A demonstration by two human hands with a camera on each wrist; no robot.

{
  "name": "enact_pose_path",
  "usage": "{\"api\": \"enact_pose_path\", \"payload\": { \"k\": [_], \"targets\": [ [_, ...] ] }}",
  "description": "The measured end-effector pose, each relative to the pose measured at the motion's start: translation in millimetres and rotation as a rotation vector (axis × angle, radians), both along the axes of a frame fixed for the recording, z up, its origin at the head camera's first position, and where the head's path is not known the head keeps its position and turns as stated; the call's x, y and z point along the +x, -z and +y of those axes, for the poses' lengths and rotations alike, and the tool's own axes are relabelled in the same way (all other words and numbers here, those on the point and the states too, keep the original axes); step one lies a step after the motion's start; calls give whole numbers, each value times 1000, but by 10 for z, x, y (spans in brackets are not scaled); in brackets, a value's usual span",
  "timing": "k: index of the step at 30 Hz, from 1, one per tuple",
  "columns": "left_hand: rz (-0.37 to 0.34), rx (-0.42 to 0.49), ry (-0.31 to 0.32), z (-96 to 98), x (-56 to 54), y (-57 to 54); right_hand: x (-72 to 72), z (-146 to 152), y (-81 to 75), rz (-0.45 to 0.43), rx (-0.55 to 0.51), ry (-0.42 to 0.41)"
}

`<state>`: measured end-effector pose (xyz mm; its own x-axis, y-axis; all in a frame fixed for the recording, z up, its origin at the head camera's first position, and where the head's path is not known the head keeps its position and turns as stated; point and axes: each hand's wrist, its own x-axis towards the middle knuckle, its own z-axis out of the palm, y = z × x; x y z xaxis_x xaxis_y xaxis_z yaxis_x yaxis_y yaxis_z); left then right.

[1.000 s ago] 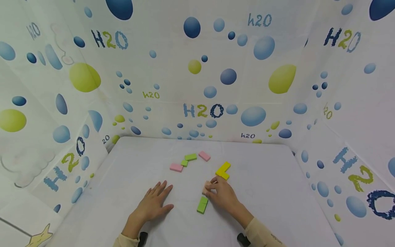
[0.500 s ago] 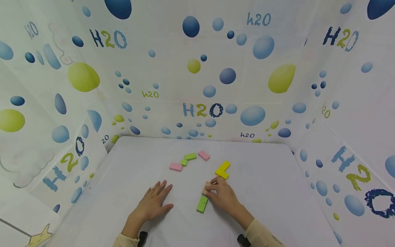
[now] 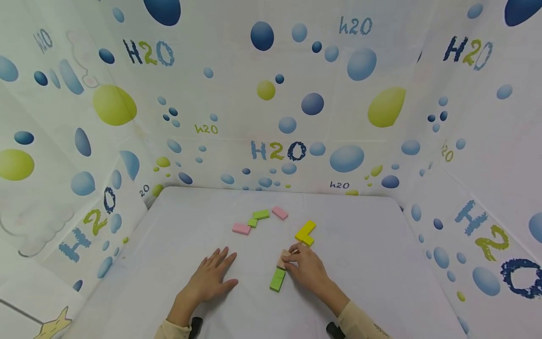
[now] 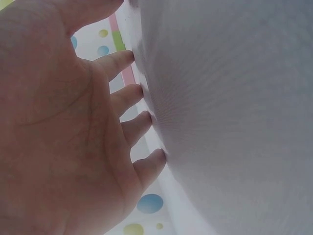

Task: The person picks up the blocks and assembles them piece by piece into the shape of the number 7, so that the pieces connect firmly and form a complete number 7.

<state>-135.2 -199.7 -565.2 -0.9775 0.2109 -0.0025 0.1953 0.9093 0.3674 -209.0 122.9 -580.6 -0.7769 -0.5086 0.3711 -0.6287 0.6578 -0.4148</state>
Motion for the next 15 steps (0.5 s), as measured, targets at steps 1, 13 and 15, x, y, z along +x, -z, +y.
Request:
{"api": "enact_pose_path", "payload": {
  "k": [1,13,15],
  "targets": [
    [-1,-3,-1,3,2,-1,-3,2,-2,5,8,4],
    [3,5,5,1,7,9,-14,-12,-21,-71,50,79],
    [17,14,12,-10,8,20,-17,-13,-16,-64,43,74]
  ]
}}
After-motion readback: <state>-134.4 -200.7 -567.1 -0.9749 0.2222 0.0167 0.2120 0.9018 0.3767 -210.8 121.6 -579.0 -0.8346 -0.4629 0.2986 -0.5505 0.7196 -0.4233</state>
